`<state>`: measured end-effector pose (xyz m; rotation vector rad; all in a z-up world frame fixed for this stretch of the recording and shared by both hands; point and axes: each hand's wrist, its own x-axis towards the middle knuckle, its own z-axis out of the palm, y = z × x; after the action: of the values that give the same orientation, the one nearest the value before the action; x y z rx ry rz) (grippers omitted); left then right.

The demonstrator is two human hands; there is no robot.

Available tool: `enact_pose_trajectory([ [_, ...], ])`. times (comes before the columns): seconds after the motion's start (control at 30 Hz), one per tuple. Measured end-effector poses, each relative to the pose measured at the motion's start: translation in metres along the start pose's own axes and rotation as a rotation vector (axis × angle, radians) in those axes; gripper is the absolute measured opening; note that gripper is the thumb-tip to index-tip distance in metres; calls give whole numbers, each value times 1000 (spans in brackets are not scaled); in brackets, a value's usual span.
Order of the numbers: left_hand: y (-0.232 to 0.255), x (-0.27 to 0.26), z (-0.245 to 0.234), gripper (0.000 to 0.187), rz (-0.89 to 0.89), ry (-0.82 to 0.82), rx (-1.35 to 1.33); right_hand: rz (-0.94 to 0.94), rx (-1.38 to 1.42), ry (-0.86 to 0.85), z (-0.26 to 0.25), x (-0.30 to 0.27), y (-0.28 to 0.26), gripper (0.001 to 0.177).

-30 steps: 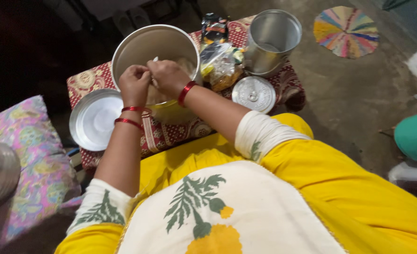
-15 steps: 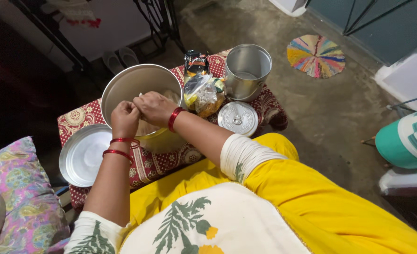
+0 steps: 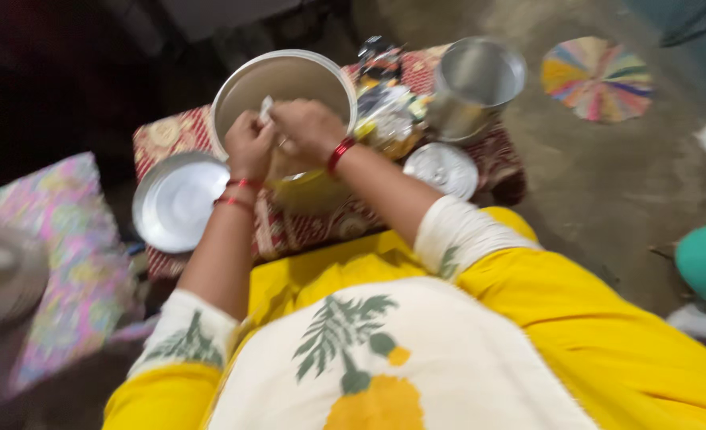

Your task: The person places several plastic-wrapped food items into a large metal container. They arrange the items by hand, pressing them down to fit more inside. The container remains open throughout the clip.

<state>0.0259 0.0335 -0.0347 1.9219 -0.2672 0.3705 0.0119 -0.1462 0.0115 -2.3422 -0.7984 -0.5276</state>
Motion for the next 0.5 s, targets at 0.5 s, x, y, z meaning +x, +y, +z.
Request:
enact_pose_trajectory([
  [0.5, 38, -5, 3, 18, -79, 33, 32, 110, 129, 58, -6, 0, 4, 6],
])
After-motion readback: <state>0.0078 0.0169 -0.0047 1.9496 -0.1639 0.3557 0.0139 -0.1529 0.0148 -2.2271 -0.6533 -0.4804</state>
